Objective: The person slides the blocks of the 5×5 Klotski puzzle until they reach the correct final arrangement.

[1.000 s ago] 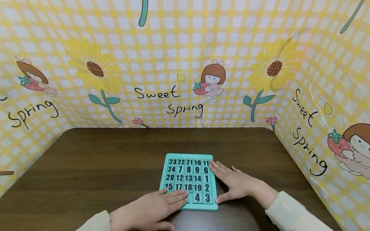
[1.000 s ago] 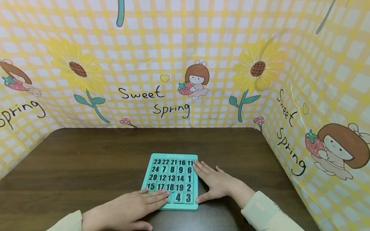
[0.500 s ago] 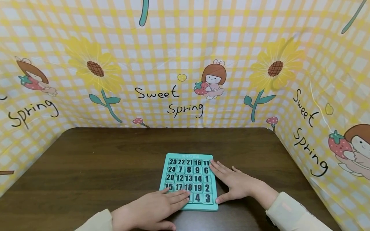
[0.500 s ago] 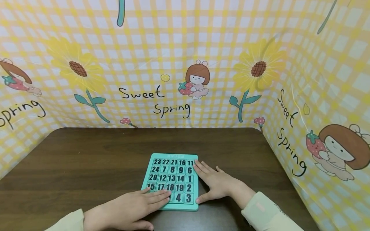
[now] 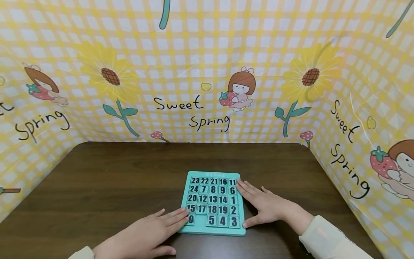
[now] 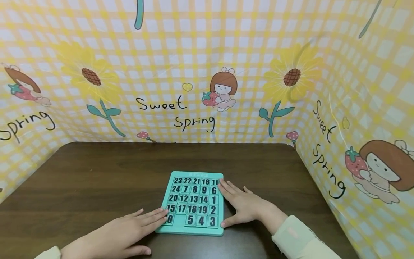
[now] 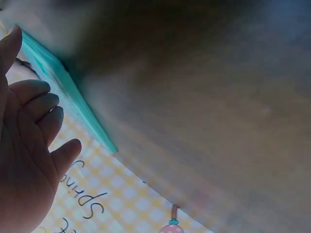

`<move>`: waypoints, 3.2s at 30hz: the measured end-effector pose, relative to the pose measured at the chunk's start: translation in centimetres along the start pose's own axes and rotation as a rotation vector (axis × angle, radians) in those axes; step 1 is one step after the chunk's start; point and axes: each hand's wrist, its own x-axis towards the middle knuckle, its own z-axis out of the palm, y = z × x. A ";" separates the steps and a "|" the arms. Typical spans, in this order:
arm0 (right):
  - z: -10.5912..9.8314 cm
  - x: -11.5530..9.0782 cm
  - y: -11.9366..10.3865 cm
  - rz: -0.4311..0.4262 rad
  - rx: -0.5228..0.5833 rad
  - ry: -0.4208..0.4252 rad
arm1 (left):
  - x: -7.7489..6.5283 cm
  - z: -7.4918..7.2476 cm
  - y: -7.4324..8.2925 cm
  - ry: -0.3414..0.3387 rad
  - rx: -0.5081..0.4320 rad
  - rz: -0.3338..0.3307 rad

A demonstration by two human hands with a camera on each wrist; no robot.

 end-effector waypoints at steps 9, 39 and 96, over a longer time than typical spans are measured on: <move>0.0 -0.1 -0.1 0.001 0.006 -0.002 | -0.4 1.0 0.0 0.026 0.027 0.015; -0.1 -0.1 -0.2 -0.004 -0.007 -0.007 | 3.1 -0.2 0.0 -0.065 -0.048 0.004; -0.3 -0.2 -0.2 0.003 0.024 -0.006 | 1.2 0.6 -0.4 -0.007 -0.093 0.001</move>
